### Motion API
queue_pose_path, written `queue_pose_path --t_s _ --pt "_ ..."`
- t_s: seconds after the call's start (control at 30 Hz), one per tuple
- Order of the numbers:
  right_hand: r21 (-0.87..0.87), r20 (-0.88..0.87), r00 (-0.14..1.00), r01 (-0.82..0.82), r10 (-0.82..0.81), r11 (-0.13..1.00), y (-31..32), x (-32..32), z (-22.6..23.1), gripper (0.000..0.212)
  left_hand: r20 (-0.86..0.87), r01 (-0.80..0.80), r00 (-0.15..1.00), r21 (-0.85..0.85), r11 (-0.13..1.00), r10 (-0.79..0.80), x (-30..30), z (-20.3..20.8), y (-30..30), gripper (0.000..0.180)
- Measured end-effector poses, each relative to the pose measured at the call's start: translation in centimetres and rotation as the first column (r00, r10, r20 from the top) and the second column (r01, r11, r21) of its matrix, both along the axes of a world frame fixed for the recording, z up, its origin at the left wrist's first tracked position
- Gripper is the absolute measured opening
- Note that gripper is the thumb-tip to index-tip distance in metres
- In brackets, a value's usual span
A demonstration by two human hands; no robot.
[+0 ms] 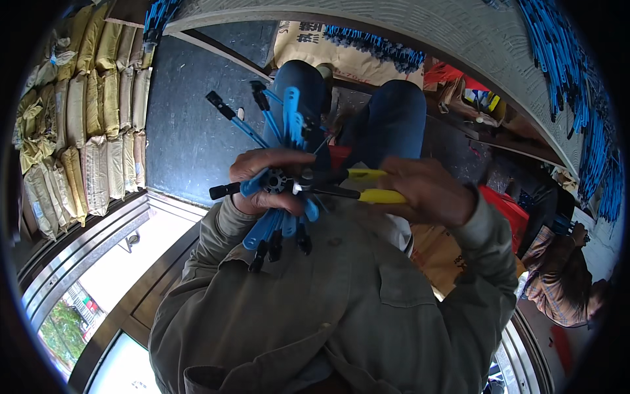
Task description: The person threads metal wires through plastic umbrella ribs, fastens them around a central hub using pliers, and places the assembled components aside.
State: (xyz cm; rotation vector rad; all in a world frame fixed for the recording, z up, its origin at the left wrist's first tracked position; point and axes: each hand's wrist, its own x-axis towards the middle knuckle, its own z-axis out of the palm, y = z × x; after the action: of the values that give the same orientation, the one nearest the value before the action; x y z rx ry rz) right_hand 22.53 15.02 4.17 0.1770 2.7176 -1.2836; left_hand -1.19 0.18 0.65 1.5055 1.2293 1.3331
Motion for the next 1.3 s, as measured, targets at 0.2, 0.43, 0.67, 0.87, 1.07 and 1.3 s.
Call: queue_pose_path --t_s 0.2,0.43,0.67,0.87,1.07,1.3 --pt "-0.926 0.263 0.938 0.180 0.225 0.332 -0.9 1.1 -1.7 0.029 0.158 0.225 0.963 -0.030 0.974 -0.218 -0.6 -0.5 0.9 0.058" --pt "-0.989 0.141 0.988 0.143 0.057 -0.032 -4.9 0.5 -3.1 0.034 0.233 0.292 0.934 -0.060 0.954 -0.272 -1.5 -1.1 1.6 0.058" --pt "-0.936 0.308 0.950 0.294 0.046 0.193 -5.1 1.2 -2.7 0.027 0.233 0.349 0.916 -0.066 0.935 -0.326 -1.7 -1.1 1.8 0.053" --pt "-0.669 0.110 0.991 0.128 -0.073 0.732 -2.3 0.9 -1.0 0.019 0.250 0.378 0.900 -0.039 0.925 -0.358 -1.6 -1.4 1.2 0.053" --pt "-0.406 0.179 0.983 0.044 0.032 0.913 0.9 1.0 4.0 0.028 0.274 0.382 0.888 0.004 0.924 -0.368 -1.1 -1.6 0.7 0.059" --pt "-0.266 0.328 0.927 -0.093 0.181 0.959 1.9 -0.1 6.2 0.033 0.269 0.368 0.892 0.030 0.929 -0.362 -0.3 -1.8 1.0 0.064"
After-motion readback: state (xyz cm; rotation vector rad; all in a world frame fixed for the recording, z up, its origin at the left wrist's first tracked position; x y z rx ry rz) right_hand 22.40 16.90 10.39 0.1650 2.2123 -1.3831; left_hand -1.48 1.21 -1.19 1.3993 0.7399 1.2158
